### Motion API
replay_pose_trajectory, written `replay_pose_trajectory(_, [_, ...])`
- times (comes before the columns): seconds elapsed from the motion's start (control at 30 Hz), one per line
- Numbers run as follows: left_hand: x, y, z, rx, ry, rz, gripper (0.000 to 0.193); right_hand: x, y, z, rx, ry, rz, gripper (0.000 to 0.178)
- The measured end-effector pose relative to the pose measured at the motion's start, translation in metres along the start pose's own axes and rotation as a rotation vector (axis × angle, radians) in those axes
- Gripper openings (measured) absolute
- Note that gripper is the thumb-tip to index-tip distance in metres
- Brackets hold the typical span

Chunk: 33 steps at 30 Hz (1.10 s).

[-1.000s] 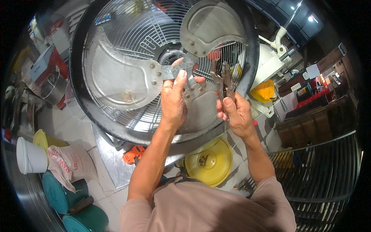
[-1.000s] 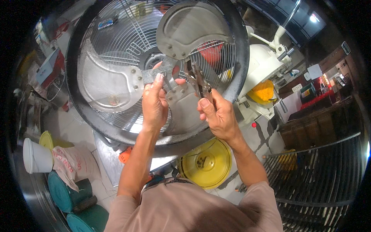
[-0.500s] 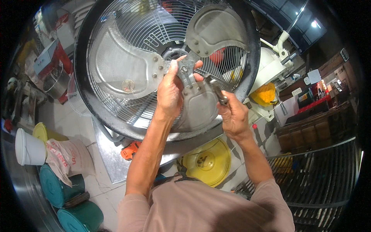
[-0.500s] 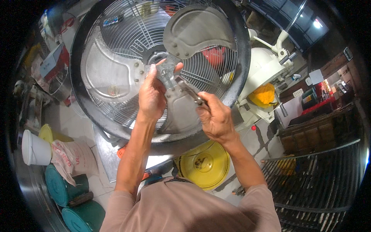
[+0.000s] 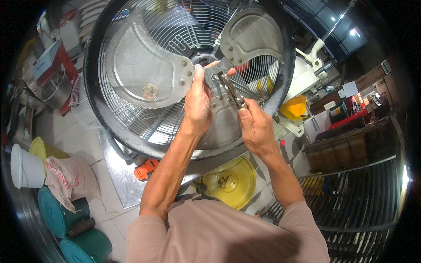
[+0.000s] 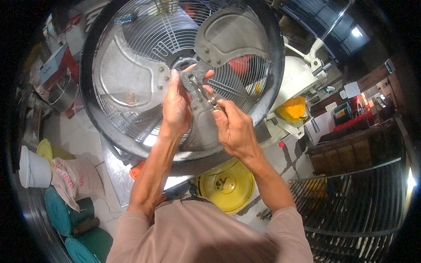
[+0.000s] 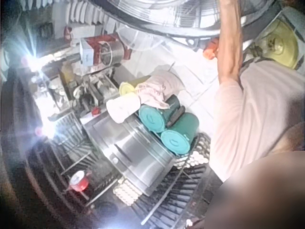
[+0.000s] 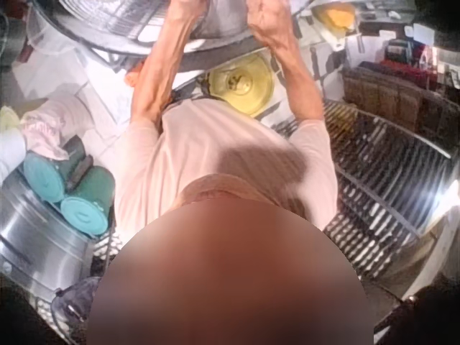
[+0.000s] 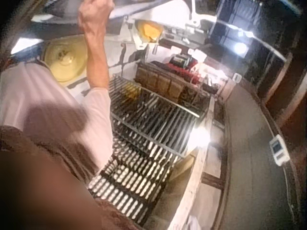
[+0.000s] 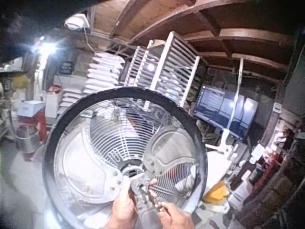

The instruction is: The person uses pliers to loosen or tighten the center nut of a large industrial fan blade assembly, then pulls the blade unit partially off the motor shaft to check it before pushing it back into place.

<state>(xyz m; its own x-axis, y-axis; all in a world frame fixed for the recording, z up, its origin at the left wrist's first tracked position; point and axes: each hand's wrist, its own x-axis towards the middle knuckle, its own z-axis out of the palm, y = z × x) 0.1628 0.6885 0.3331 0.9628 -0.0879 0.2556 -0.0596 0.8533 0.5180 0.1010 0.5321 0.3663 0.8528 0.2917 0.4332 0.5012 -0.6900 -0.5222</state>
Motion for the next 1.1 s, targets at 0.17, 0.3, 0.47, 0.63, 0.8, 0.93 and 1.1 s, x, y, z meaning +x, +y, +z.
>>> replay_pose_trajectory(0.17, [0.000, 0.000, -0.001, 0.008, -0.001, 0.007, 0.059, -0.010, -0.006, 0.000, 0.074, 0.141, -0.074, 0.033])
replay_pose_trajectory(0.3, [0.001, 0.001, 0.002, -0.053, -0.033, -0.001, 0.060, -0.004, -0.005, 0.003, -0.010, 0.076, -0.007, 0.034])
replay_pose_trajectory(0.47, [0.000, 0.000, -0.002, 0.017, -0.013, 0.000, 0.062, -0.013, -0.007, 0.006, 0.039, 0.129, -0.025, 0.032])
replay_pose_trajectory(0.63, [0.001, 0.000, 0.000, -0.015, -0.041, 0.017, 0.066, -0.007, -0.014, 0.004, -0.051, 0.069, 0.041, 0.031])
replay_pose_trajectory(0.8, [-0.001, 0.005, -0.004, 0.058, -0.046, 0.032, 0.070, -0.021, -0.015, 0.004, 0.059, 0.264, -0.272, 0.029])
replay_pose_trajectory(0.93, [-0.003, 0.000, 0.003, 0.017, -0.032, -0.005, 0.071, -0.001, -0.020, -0.002, -0.146, -0.038, 0.094, 0.029])
replay_pose_trajectory(1.1, [0.002, 0.004, 0.001, 0.094, -0.020, 0.039, 0.074, -0.019, -0.035, -0.007, 0.040, 0.084, -0.020, 0.033])
